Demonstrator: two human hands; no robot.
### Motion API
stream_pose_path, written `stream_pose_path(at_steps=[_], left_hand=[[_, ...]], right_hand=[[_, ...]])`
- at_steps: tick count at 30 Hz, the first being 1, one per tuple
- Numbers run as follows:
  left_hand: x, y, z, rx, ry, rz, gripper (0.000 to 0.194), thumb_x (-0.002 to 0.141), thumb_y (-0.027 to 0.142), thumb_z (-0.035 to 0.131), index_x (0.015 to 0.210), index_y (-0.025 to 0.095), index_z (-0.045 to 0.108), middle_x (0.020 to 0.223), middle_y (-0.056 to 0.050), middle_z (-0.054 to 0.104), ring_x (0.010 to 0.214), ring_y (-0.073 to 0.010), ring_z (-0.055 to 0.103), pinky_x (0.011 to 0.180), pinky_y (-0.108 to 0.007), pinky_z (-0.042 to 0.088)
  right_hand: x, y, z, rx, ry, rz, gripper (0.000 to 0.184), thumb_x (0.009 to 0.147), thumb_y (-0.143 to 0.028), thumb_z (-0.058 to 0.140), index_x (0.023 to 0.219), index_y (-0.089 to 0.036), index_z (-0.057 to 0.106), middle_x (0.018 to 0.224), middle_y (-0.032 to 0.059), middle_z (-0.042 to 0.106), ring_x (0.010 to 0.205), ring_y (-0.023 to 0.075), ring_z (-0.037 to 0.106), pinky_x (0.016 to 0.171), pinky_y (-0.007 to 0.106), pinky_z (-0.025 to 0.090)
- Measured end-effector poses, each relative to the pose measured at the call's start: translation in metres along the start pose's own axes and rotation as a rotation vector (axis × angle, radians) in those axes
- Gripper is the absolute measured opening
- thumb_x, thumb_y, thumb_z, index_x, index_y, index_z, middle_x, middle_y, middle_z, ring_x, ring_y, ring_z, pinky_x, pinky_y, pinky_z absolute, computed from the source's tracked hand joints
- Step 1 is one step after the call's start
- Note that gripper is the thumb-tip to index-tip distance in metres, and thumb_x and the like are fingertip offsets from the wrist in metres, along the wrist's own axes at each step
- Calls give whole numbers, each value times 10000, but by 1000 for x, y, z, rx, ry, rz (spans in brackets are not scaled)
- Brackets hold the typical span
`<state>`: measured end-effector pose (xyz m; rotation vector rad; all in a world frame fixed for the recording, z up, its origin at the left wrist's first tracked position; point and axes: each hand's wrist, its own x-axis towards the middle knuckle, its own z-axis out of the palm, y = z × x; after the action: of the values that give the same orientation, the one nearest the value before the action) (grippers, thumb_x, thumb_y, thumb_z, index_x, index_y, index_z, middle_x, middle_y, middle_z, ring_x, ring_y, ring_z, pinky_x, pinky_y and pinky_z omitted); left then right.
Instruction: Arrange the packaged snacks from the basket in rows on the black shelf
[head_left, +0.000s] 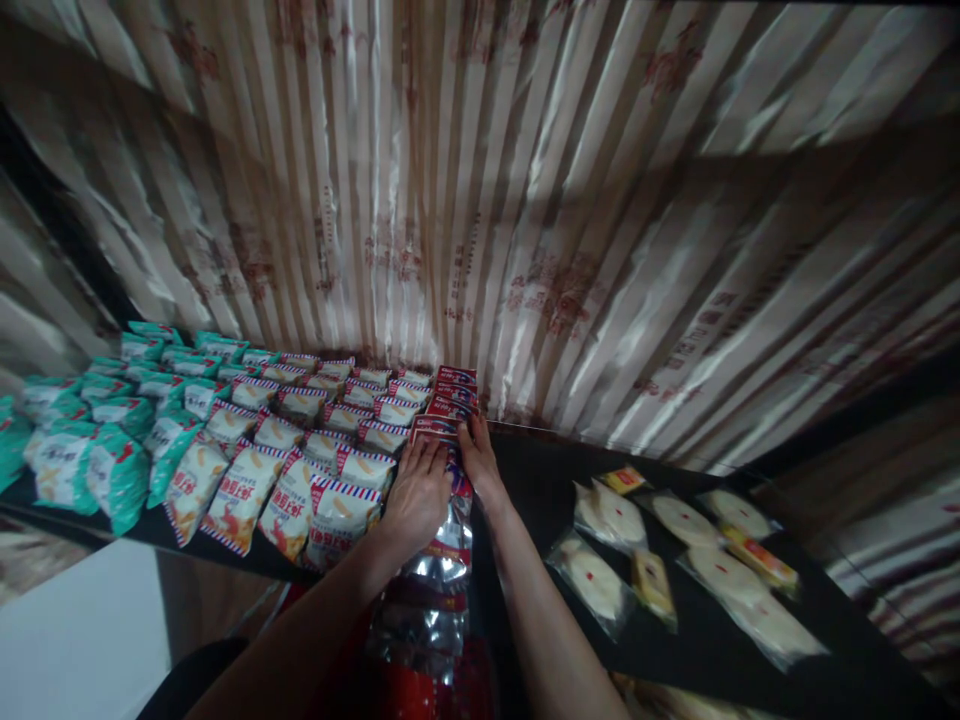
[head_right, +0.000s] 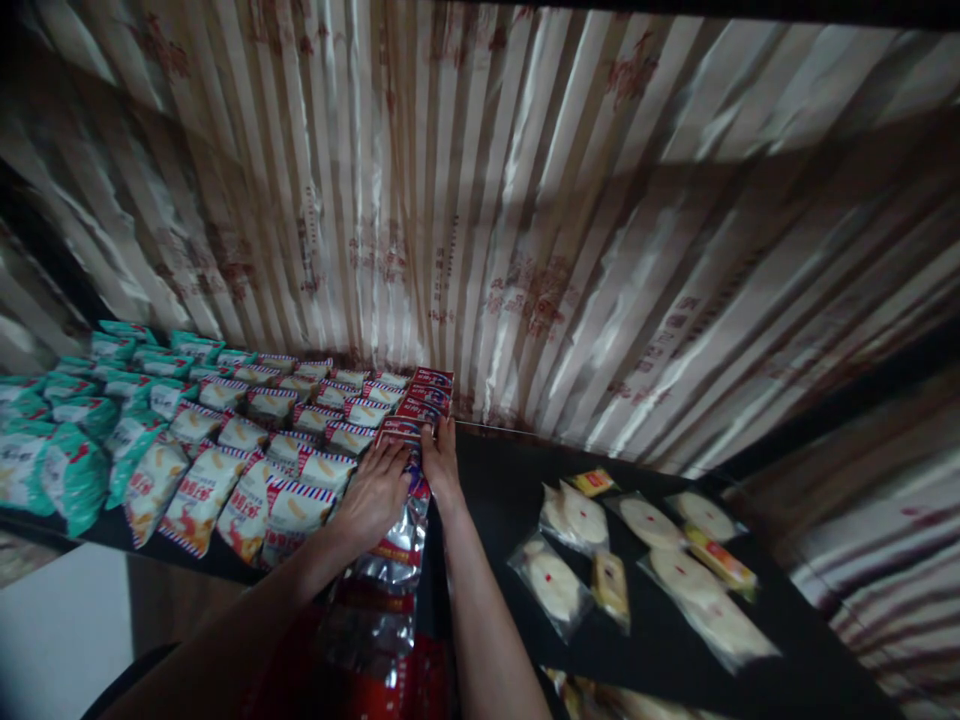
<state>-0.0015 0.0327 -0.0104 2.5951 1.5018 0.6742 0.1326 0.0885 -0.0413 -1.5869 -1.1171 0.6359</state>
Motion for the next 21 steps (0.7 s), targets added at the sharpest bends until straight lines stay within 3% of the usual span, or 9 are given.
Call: stream_pose_path(at_steps=[3, 6, 12, 21], left_hand=[[-1, -3, 1, 9, 6, 27, 416, 925, 223, 299, 1254, 56, 490, 1351, -169, 479, 1328, -257, 335, 1103, -475, 268], [-1, -5, -1, 2, -5, 50, 428, 930, 230, 283, 1257, 40, 483, 1344, -179, 482, 1319, -256, 351, 1092, -473, 292], [-1, -4, -4, -32, 49, 25, 475, 931, 341, 311, 1288, 58, 444, 1366, -192, 451, 1321, -270, 345, 1072, -489, 321], [-1, -1, -6, 4, 89, 19, 461, 935, 338, 323, 1285, 64, 448, 1384, -194, 427, 1346, -273, 298, 1089, -498, 282]], right_hand=[[1, -4, 5, -25, -111, 83, 715, 798, -581, 425, 1362, -141, 406, 1512, 98, 215, 1394, 204, 176, 1130, 346, 147], [0, -5, 5, -45, -121, 77, 721, 811, -567, 412, 1386, -134, 369, 1523, 87, 176, 1402, 199, 137, 1138, 331, 121], [6, -1, 5, -6, -100, 87, 661, 815, -533, 430, 1368, -172, 411, 1512, 51, 225, 1399, 202, 156, 1145, 347, 117], [1, -3, -1, 148, -51, 62, 608, 772, -538, 526, 1305, -246, 495, 1472, 11, 325, 1380, 197, 224, 1137, 358, 146]])
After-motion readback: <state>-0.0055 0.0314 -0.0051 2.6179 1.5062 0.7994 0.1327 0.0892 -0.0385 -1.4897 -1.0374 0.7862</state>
